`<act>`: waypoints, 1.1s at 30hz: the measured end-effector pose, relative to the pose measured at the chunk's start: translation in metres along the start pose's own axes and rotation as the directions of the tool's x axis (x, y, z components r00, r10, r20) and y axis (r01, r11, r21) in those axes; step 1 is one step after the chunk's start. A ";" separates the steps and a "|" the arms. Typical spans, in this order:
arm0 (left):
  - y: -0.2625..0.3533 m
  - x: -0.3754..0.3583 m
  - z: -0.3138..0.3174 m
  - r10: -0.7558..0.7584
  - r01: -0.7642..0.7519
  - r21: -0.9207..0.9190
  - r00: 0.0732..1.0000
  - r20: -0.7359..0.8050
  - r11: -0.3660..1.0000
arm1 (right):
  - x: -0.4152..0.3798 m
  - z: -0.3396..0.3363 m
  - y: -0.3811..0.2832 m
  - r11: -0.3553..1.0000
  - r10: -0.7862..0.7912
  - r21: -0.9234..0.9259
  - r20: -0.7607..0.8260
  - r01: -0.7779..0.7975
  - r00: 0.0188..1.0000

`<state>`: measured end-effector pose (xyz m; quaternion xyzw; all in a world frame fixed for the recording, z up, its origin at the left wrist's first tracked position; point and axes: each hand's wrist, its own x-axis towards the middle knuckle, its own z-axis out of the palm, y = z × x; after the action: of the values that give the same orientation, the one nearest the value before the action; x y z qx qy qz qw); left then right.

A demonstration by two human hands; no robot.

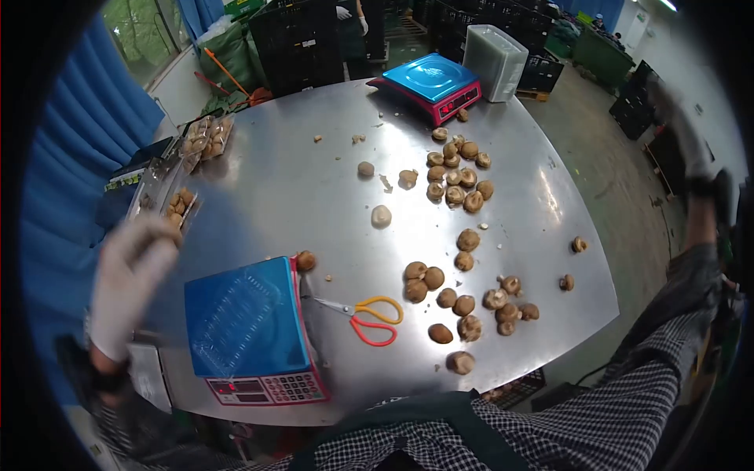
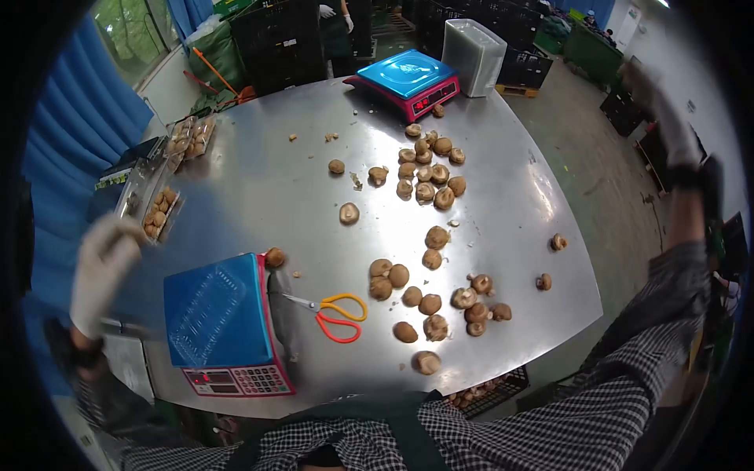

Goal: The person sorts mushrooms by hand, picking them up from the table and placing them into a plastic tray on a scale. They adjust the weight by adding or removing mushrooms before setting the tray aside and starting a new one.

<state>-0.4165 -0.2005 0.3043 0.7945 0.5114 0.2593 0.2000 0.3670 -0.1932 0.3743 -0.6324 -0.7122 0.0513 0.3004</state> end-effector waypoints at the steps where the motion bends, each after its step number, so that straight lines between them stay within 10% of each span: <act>1: 0.026 0.029 -0.008 -0.019 0.019 -0.030 1.000 0.022 0.999 | 0.040 -0.045 0.050 0.906 -0.371 -0.202 0.044 0.372 0.927; 2: 0.049 0.057 -0.008 -0.035 0.037 -0.058 0.998 0.047 0.998 | 0.041 -0.031 -0.017 0.967 0.168 0.219 -0.149 -0.133 0.974; 5: 0.078 0.125 0.043 -0.074 0.076 -0.182 0.997 0.021 0.980 | 0.089 0.013 -0.012 0.973 0.159 0.197 -0.180 -0.123 0.971; 6: 0.070 0.145 0.069 -0.109 0.112 -0.225 0.994 0.028 0.968 | 0.126 0.041 0.046 0.984 -0.145 -0.122 -0.121 0.131 0.982; 7: 0.063 0.164 0.098 -0.019 0.031 -0.248 0.999 0.050 0.968 | 0.135 0.093 0.060 0.971 0.014 0.237 -0.231 0.043 0.973; 12: 0.007 0.246 0.259 0.063 -0.022 -0.260 0.986 0.153 0.965 | 0.129 0.287 0.113 0.864 0.377 0.314 0.114 -0.394 0.919; 16: -0.004 0.284 0.368 0.042 0.001 -0.187 0.973 0.225 0.982 | 0.125 0.389 0.145 0.862 0.362 0.303 0.192 -0.406 0.912; 21: -0.011 0.341 0.461 0.111 -0.075 -0.137 0.954 0.277 0.988 | 0.157 0.482 0.188 0.897 0.388 0.271 -0.100 -0.351 0.916; 33: -0.039 0.411 0.547 0.134 -0.111 -0.132 0.974 0.182 0.985 | 0.197 0.542 0.176 0.936 0.342 -0.031 -0.152 -0.350 0.927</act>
<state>0.0337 0.1629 -0.0633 0.8322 0.4231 0.2244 0.2795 0.2494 0.1909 -0.0756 -0.7585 -0.5672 0.0370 0.3187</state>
